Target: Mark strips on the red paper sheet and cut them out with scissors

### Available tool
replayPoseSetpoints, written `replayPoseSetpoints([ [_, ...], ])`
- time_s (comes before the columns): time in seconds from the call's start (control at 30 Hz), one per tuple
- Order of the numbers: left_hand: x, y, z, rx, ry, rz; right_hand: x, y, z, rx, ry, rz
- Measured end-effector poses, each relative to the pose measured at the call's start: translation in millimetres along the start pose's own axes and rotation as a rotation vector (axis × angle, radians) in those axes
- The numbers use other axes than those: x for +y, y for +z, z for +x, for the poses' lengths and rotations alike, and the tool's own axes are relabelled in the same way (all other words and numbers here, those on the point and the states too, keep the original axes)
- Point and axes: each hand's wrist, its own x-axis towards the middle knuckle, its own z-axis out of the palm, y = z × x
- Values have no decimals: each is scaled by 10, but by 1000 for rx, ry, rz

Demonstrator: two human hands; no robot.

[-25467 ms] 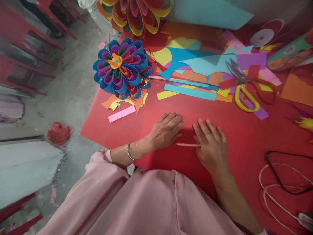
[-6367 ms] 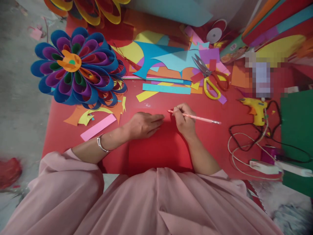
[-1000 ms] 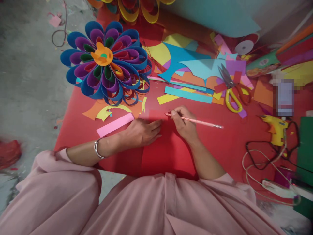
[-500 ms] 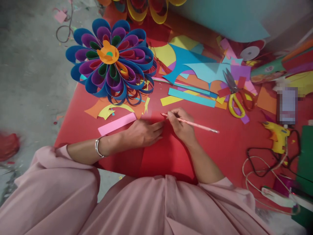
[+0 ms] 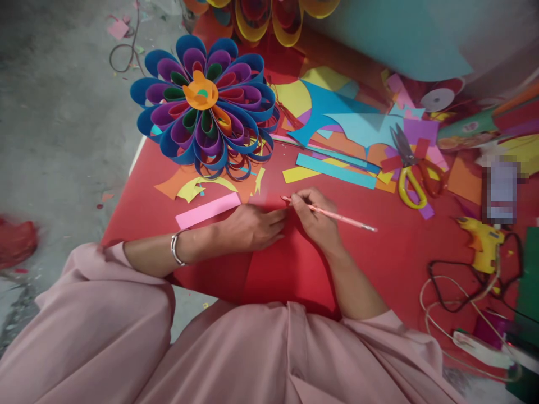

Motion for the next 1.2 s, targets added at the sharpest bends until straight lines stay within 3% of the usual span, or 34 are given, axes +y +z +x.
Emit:
replayPoseSetpoints([
  [0.37, -7, -30, 15, 56, 39, 28, -23, -3, 5, -1, 30, -31],
  [1.0, -20, 3, -26, 9, -32, -136, -20, -9, -2, -10, 37, -9],
  [1.2, -12, -32, 2, -47, -3, -26, -9, -6, -1, -21, 43, -26],
])
